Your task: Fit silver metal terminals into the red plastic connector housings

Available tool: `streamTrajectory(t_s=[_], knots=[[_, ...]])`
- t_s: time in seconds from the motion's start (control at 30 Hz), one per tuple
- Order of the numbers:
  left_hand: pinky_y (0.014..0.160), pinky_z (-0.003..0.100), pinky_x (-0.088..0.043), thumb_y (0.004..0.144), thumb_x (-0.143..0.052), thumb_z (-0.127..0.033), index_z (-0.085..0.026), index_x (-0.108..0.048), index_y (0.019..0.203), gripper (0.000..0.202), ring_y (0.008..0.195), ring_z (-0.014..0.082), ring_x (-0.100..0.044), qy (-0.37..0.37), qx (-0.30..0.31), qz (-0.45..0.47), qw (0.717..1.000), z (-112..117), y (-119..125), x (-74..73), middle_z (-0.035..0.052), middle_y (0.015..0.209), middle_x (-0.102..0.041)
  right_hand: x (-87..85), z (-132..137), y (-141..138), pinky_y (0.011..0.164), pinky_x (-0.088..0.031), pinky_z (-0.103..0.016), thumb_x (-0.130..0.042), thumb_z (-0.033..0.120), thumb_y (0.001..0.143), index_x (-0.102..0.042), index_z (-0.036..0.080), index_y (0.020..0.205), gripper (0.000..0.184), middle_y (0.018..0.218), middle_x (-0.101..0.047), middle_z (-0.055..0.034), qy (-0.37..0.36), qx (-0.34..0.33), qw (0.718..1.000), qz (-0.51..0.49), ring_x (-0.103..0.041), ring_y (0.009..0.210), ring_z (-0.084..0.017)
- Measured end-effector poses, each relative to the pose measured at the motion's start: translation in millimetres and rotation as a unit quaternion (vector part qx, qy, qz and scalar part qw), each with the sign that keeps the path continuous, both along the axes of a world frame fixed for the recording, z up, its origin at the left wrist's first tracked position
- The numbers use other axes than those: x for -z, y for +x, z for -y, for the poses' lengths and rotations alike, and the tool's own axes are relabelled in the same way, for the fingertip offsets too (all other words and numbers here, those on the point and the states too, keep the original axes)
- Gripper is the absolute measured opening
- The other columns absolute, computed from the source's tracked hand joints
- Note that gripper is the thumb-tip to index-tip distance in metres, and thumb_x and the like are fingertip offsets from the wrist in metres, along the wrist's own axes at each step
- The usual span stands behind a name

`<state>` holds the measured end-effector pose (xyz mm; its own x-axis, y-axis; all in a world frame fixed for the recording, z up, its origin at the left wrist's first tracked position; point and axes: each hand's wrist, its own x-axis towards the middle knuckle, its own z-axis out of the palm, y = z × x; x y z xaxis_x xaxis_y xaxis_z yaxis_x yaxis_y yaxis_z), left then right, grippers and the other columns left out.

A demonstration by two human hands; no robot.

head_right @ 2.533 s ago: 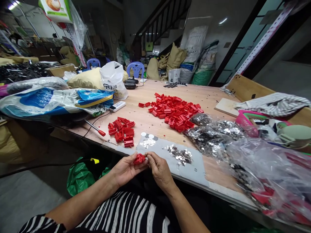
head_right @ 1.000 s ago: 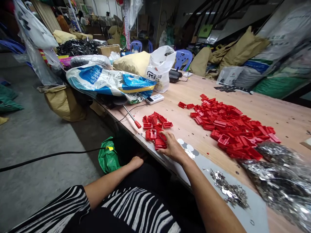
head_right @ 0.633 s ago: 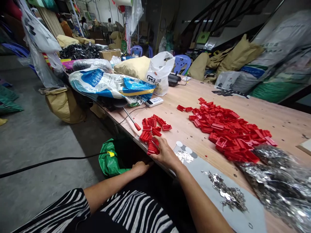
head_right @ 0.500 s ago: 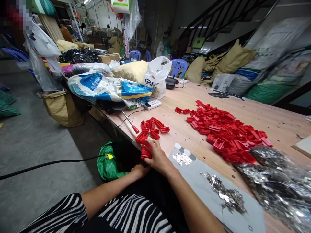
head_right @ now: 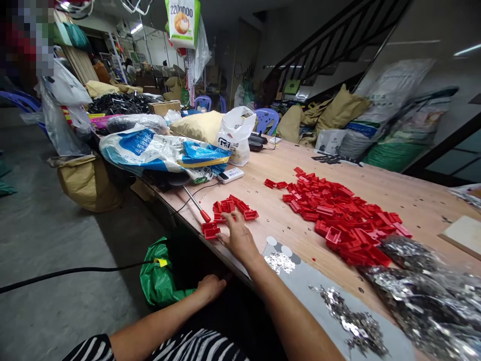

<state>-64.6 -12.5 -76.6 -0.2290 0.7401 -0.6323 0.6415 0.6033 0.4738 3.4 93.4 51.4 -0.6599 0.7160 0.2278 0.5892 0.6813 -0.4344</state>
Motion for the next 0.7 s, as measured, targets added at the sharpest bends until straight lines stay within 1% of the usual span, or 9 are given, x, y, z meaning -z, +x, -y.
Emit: streamTrajectory(t_s=[0.07, 0.1, 0.2, 0.3, 0.4, 0.47, 0.57, 0.63, 0.7], knots=[[0.100, 0.050, -0.039, 0.087, -0.028, -0.063, -0.016, -0.060, 0.122, 0.067, 0.120, 0.0353, -0.054, 0.022, 0.001, 0.011, 1.000, 1, 0, 0.7, 0.0163, 0.125, -0.062, -8.7, -24, -2, 0.093, -0.047, -0.042, -0.065, 0.041, 0.079, -0.040, 0.028, 0.138, 0.066, 0.138, -0.037, -0.0123, 0.008, 0.047, 0.997, 0.057, -0.051, 0.118, -0.028], [0.100, 0.050, -0.039, 0.086, -0.028, -0.064, -0.017, -0.059, 0.124, 0.069, 0.120, 0.0356, -0.053, 0.028, -0.001, 0.014, 1.000, 1, 1, 1.1, 0.0159, 0.126, -0.061, -11.9, -34, -4, 0.091, -0.047, -0.042, -0.064, 0.047, 0.078, -0.035, 0.030, 0.141, 0.071, 0.142, -0.034, -0.0121, 0.004, 0.058, 0.995, 0.085, -0.051, 0.118, -0.029], [0.100, 0.050, -0.039, 0.084, -0.028, -0.065, -0.016, -0.060, 0.124, 0.071, 0.120, 0.0365, -0.053, 0.034, -0.007, 0.015, 0.999, 2, 1, 1.7, 0.0167, 0.125, -0.062, -15.7, -55, -15, 0.088, -0.047, -0.044, -0.061, 0.062, 0.074, -0.027, 0.034, 0.145, 0.083, 0.148, -0.029, -0.0104, -0.028, 0.060, 0.985, 0.161, -0.050, 0.119, -0.032], [0.099, 0.049, -0.040, 0.084, -0.029, -0.065, -0.018, -0.059, 0.125, 0.069, 0.120, 0.0360, -0.054, 0.040, -0.010, 0.016, 0.999, 2, 0, 1.6, 0.0155, 0.126, -0.062, -12.8, -63, -23, 0.086, -0.047, -0.045, -0.061, 0.068, 0.069, -0.029, 0.032, 0.144, 0.089, 0.147, -0.032, -0.0110, -0.051, 0.051, 0.975, 0.209, -0.050, 0.119, -0.033], [0.098, 0.048, -0.041, 0.085, -0.030, -0.063, -0.024, -0.056, 0.129, 0.064, 0.120, 0.0341, -0.054, 0.049, -0.008, 0.021, 0.999, 3, -2, 1.3, 0.0118, 0.126, -0.063, -7.8, -60, -21, 0.084, -0.047, -0.044, -0.063, 0.064, 0.070, -0.032, 0.033, 0.142, 0.085, 0.145, -0.035, -0.0101, -0.045, 0.047, 0.976, 0.210, -0.053, 0.116, -0.032], [0.099, 0.047, -0.041, 0.085, -0.030, -0.063, -0.025, -0.055, 0.129, 0.063, 0.121, 0.0337, -0.054, 0.053, -0.008, 0.024, 0.998, 3, -2, 1.5, 0.0107, 0.127, -0.062, -4.8, -54, -16, 0.084, -0.046, -0.041, -0.065, 0.057, 0.071, -0.032, 0.033, 0.142, 0.081, 0.144, -0.036, -0.0094, -0.040, 0.050, 0.977, 0.204, -0.054, 0.114, -0.030], [0.100, 0.048, -0.039, 0.086, -0.029, -0.063, -0.025, -0.056, 0.128, 0.062, 0.123, 0.0339, -0.052, 0.059, -0.009, 0.027, 0.998, 3, -1, 2.1, 0.0095, 0.132, -0.058, -1.2, -38, -6, 0.083, -0.046, -0.037, -0.065, 0.048, 0.074, -0.036, 0.032, 0.139, 0.073, 0.141, -0.039, -0.0085, -0.016, 0.044, 0.982, 0.182, -0.053, 0.115, -0.028], [0.101, 0.047, -0.039, 0.086, -0.030, -0.062, -0.028, -0.055, 0.129, 0.060, 0.124, 0.0328, -0.050, 0.062, -0.009, 0.028, 0.998, 3, 0, 2.1, 0.0071, 0.135, -0.056, 0.8, -25, -1, 0.080, -0.047, -0.035, -0.063, 0.043, 0.076, -0.038, 0.031, 0.137, 0.067, 0.138, -0.042, -0.0078, -0.002, 0.034, 0.986, 0.164, -0.053, 0.115, -0.028], [0.100, 0.048, -0.039, 0.085, -0.029, -0.064, -0.027, -0.055, 0.129, 0.063, 0.124, 0.0334, -0.051, 0.057, -0.010, 0.027, 0.998, 3, 1, 1.2, 0.0082, 0.134, -0.057, 2.3, -11, 3, 0.077, -0.047, -0.032, -0.061, 0.040, 0.079, -0.039, 0.031, 0.136, 0.062, 0.136, -0.044, -0.0072, -0.007, 0.024, 0.988, 0.151, -0.055, 0.111, -0.026]])
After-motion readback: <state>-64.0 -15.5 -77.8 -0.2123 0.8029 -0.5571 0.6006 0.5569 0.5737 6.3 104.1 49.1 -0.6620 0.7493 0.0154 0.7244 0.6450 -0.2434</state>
